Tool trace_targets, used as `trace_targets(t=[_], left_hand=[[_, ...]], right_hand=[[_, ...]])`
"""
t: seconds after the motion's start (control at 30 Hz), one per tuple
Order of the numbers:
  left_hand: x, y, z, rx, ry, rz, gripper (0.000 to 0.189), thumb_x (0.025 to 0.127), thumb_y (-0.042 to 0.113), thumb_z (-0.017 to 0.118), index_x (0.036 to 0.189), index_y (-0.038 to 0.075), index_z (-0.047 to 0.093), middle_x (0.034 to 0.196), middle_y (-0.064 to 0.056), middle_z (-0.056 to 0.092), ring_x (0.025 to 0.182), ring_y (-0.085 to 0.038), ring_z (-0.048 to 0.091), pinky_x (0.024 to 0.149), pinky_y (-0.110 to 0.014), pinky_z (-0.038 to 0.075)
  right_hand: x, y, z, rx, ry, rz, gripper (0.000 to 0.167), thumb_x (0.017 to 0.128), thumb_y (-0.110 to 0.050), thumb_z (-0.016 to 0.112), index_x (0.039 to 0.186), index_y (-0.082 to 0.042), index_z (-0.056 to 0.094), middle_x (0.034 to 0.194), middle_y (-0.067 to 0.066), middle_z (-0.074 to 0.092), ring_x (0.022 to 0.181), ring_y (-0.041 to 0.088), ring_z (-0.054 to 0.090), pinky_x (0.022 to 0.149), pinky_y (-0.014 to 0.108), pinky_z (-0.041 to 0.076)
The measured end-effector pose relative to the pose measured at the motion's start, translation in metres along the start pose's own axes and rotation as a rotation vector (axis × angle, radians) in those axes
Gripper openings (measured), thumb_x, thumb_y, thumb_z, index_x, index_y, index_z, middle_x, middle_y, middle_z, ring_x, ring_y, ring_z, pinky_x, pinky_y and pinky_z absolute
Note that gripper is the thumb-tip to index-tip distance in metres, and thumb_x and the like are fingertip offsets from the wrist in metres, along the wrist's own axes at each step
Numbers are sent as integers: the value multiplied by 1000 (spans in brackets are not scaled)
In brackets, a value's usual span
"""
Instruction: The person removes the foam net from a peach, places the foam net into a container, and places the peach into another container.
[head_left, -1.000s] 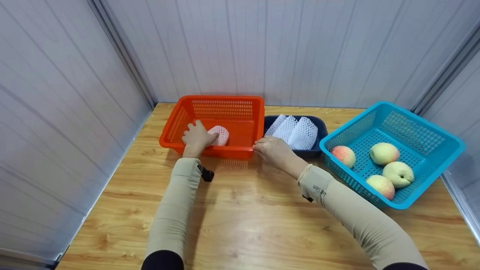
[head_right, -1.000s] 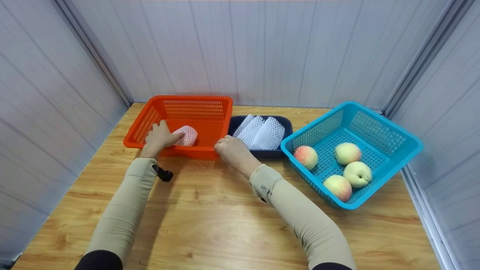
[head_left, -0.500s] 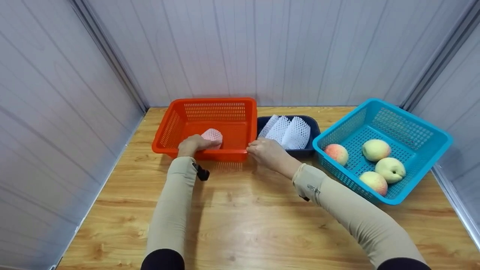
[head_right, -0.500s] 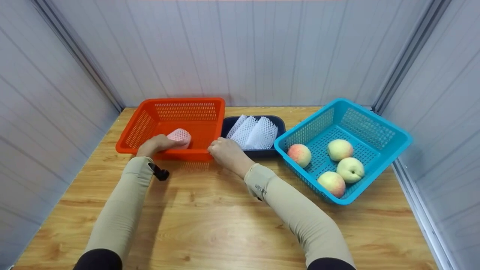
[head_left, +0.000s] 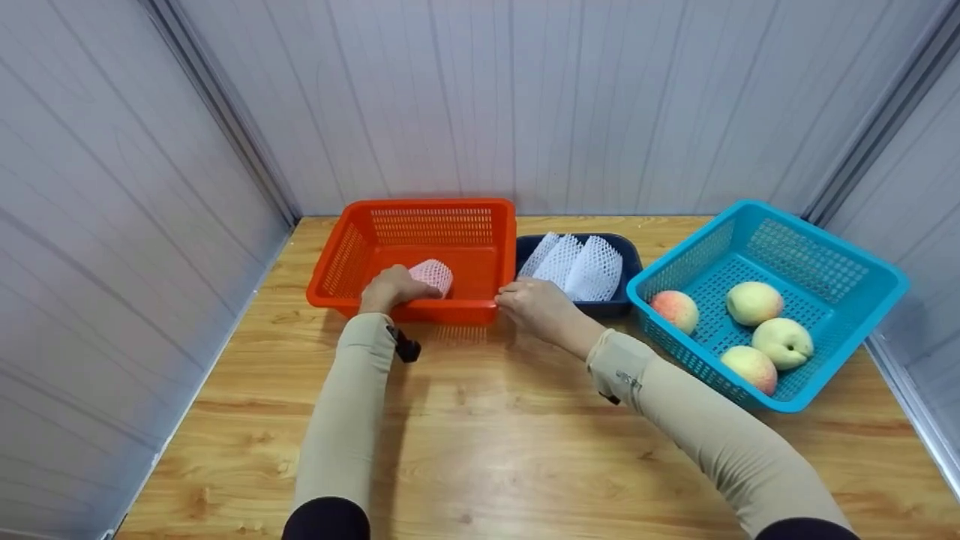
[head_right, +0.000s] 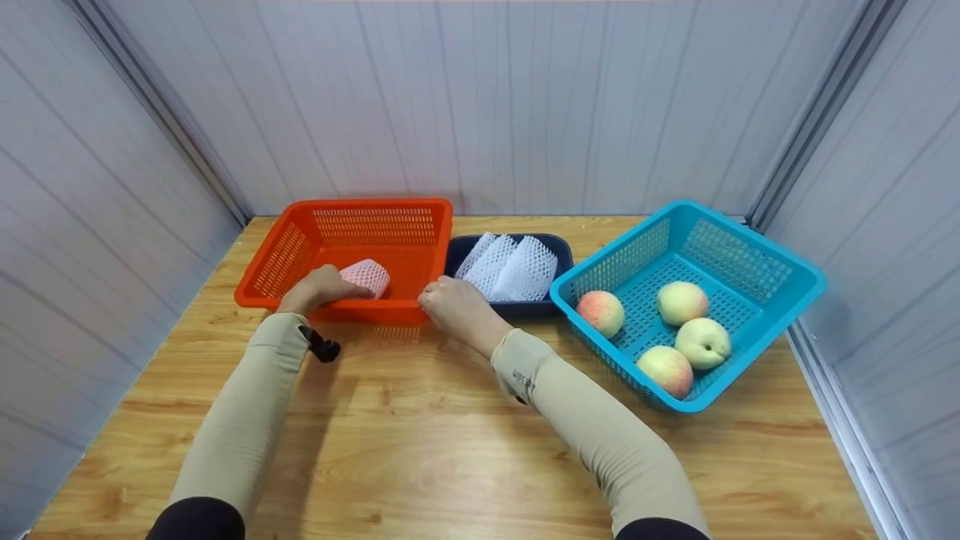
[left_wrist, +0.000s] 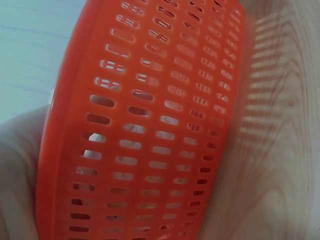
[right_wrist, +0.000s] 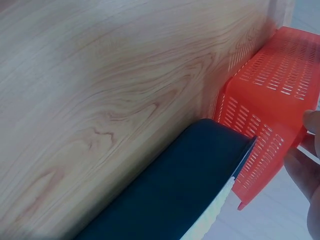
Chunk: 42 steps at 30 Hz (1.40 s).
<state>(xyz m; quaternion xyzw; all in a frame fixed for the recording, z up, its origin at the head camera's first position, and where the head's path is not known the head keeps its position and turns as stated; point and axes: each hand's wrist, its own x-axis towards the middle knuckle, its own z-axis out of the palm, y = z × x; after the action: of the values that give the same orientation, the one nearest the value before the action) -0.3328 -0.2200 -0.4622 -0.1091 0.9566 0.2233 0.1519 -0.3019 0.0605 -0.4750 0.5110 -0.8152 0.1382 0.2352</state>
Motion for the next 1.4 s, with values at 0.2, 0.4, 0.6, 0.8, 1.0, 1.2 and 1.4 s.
trace_targets(t=[0.2, 0.4, 0.6, 0.8, 1.0, 1.2, 1.4], left_hand=[[3, 1, 1, -44, 52, 31, 80, 72, 59, 74, 125, 4, 50, 109, -14, 57, 95, -30, 53, 83, -45, 45], [9, 4, 0, -165, 173, 115, 100, 69, 52, 80, 138, 1, 30, 118, -18, 51, 102, -32, 52, 93, -49, 44], [14, 10, -3, -258, 385, 250, 92, 64, 40, 87, 130, 5, 32, 110, -14, 51, 97, -29, 53, 88, -45, 47], [10, 11, -4, -213, 512, 350, 86, 61, 32, 88, 126, 5, 37, 109, -17, 52, 97, -32, 53, 87, -45, 47], [-8, 8, -2, -180, 573, 414, 85, 60, 30, 88, 126, 7, 39, 109, -16, 56, 97, -33, 53, 86, -45, 44], [-34, 17, -2, -206, 587, 486, 85, 61, 27, 88, 128, 9, 39, 114, -12, 54, 100, -29, 54, 87, -46, 47], [-55, 28, -6, -246, 600, 584, 85, 63, 19, 87, 131, 8, 38, 120, -11, 50, 106, -26, 52, 88, -46, 49]], right_hand=[[0, 0, -1, -10, 0, -5, 6, 88, -6, 69, 92, -5, 74, 92, 8, 72, 77, 24, 63, 69, 33, 54], [1, 7, -6, 5, -3, -2, 8, 87, -6, 71, 95, -4, 75, 94, 8, 72, 80, 24, 65, 71, 33, 54], [1, 19, -11, 14, -2, 3, 11, 87, -8, 71, 97, -4, 74, 96, 8, 71, 83, 24, 65, 75, 35, 55], [-7, 23, -9, 61, 13, -20, 19, 82, -8, 74, 101, -4, 71, 101, 10, 67, 89, 24, 64, 79, 36, 54], [-21, 13, -9, 112, 19, -18, 18, 84, -10, 73, 100, -4, 71, 106, 12, 66, 95, 23, 63, 82, 36, 54], [-32, -5, -30, 143, 59, -27, 10, 85, -11, 72, 92, -5, 72, 98, 8, 68, 90, 22, 64, 78, 35, 55], [-46, -12, -57, 118, 61, -11, 10, 86, -13, 73, 93, -7, 72, 94, 5, 69, 85, 20, 64, 74, 33, 55]])
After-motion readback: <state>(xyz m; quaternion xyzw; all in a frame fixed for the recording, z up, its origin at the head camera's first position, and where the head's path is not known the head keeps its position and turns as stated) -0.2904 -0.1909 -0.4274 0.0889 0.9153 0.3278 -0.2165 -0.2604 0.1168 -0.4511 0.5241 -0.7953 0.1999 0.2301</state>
